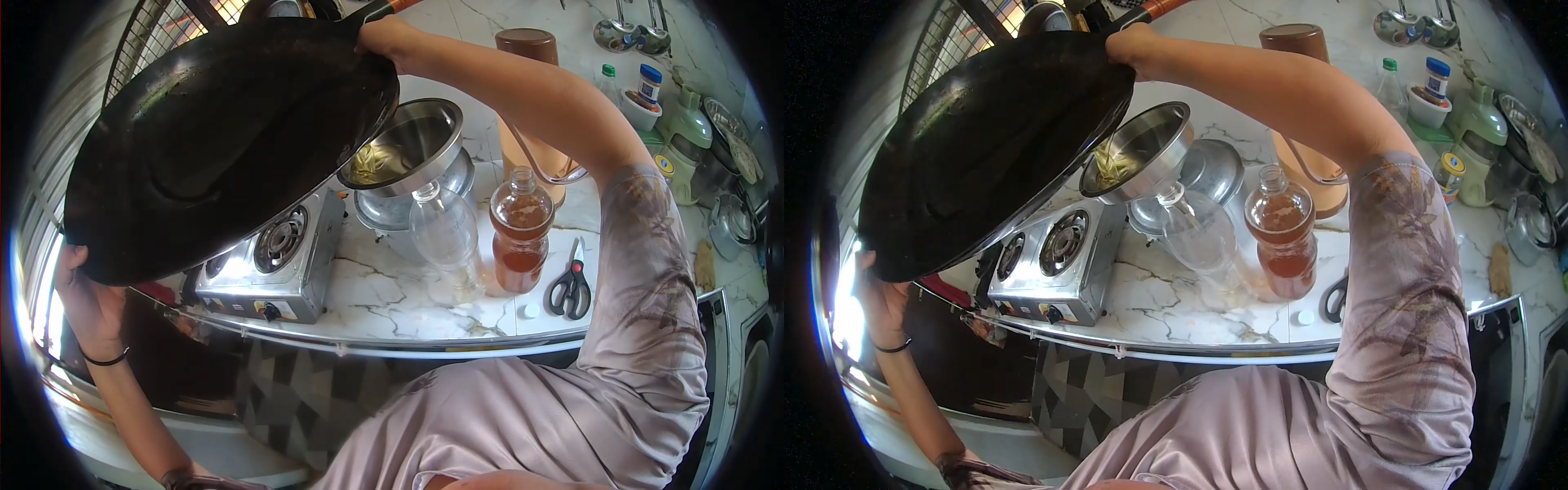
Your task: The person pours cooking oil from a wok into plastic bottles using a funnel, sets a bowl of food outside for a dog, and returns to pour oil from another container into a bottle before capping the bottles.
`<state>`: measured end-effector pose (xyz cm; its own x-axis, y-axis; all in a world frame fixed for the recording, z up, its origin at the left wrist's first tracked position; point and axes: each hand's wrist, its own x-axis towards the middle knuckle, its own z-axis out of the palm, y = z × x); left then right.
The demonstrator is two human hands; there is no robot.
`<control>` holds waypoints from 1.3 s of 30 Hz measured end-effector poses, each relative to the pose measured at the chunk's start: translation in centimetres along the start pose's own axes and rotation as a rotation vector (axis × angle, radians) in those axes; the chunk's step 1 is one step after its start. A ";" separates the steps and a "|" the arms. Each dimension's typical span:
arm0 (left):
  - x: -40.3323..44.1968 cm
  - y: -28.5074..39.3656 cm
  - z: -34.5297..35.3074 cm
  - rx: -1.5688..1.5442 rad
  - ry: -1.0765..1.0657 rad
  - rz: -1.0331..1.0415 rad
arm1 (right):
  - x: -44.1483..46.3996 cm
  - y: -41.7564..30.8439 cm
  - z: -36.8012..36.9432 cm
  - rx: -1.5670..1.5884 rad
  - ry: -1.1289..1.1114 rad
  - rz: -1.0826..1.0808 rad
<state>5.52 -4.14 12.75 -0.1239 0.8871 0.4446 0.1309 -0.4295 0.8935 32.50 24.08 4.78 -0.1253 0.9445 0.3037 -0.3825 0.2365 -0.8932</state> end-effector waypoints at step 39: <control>1.2 0.6 -0.1 -0.085 -0.137 -0.029 | 1.3 0.4 -1.3 0.060 0.005 -0.041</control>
<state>5.33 -3.36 13.83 0.0099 0.9117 0.4108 0.0447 -0.4109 0.9106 33.41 25.73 4.39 -0.1037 0.9354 0.3382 -0.4414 0.2614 -0.8584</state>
